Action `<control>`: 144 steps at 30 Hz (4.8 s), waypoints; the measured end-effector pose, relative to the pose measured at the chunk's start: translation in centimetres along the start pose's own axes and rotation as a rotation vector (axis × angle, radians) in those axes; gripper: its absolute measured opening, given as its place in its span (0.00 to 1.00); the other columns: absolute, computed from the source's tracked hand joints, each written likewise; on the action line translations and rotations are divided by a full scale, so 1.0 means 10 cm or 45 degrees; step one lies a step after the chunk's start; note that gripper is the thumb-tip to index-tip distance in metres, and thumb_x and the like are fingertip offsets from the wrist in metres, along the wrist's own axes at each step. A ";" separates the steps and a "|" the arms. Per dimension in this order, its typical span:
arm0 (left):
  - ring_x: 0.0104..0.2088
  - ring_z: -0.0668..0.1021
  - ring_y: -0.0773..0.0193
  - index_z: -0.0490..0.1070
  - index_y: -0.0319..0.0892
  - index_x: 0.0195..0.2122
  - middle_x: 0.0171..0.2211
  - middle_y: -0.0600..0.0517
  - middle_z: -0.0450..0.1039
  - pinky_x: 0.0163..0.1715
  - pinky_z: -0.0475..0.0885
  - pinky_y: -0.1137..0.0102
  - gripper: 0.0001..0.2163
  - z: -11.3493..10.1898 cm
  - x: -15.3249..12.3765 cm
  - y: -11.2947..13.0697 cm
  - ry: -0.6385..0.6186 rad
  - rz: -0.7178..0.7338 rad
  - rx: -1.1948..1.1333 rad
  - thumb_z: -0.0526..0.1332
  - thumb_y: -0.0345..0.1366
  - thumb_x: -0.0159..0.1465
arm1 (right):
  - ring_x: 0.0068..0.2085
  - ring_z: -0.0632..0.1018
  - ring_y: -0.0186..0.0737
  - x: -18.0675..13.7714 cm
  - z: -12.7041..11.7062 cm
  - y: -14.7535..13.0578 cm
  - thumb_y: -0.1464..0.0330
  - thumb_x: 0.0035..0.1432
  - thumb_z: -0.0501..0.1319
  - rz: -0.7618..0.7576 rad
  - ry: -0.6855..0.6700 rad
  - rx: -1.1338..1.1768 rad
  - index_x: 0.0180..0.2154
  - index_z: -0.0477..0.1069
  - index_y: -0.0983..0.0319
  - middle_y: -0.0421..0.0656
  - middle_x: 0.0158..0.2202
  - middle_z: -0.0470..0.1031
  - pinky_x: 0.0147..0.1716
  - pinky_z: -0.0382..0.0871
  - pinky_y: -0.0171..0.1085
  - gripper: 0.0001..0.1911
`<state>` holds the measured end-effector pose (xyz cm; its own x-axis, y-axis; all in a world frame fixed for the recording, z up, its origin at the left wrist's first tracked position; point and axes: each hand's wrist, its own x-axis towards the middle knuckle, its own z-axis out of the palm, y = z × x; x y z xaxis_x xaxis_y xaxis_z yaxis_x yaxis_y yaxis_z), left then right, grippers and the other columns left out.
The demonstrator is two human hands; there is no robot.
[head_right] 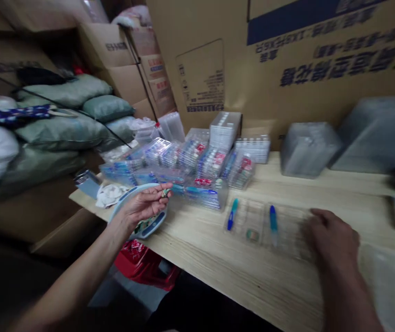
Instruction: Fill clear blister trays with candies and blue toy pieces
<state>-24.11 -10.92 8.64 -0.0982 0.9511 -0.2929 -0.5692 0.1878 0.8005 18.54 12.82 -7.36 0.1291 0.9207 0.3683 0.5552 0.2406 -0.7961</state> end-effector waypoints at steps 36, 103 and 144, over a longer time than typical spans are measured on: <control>0.26 0.72 0.67 0.81 0.39 0.34 0.25 0.53 0.76 0.27 0.66 0.75 0.10 2.36 2.00 -1.79 -0.859 0.222 1.682 0.63 0.25 0.52 | 0.33 0.72 0.41 0.29 -0.04 -0.16 0.59 0.49 0.54 0.354 0.353 0.828 0.37 0.77 0.62 0.42 0.31 0.74 0.34 0.64 0.37 0.19; 0.20 0.66 0.70 0.70 0.40 0.33 0.20 0.59 0.66 0.23 0.59 0.74 0.08 2.21 1.93 -1.86 -0.574 -0.004 1.397 0.64 0.33 0.51 | 0.28 0.71 0.40 0.34 0.06 -0.10 0.62 0.45 0.55 0.463 0.194 0.866 0.29 0.78 0.61 0.39 0.23 0.73 0.28 0.62 0.35 0.15; 0.27 0.72 0.69 0.79 0.37 0.35 0.27 0.53 0.76 0.28 0.64 0.75 0.08 2.38 1.77 -1.90 -0.793 0.094 1.567 0.62 0.28 0.56 | 0.27 0.71 0.39 0.34 0.04 -0.10 0.61 0.43 0.53 0.495 0.127 0.840 0.29 0.78 0.61 0.40 0.23 0.73 0.25 0.59 0.33 0.17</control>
<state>4.38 8.21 0.73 0.4669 0.8588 -0.2110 0.5344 -0.0839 0.8410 18.06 15.82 -5.53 0.3057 0.9519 0.0206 -0.1460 0.0683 -0.9869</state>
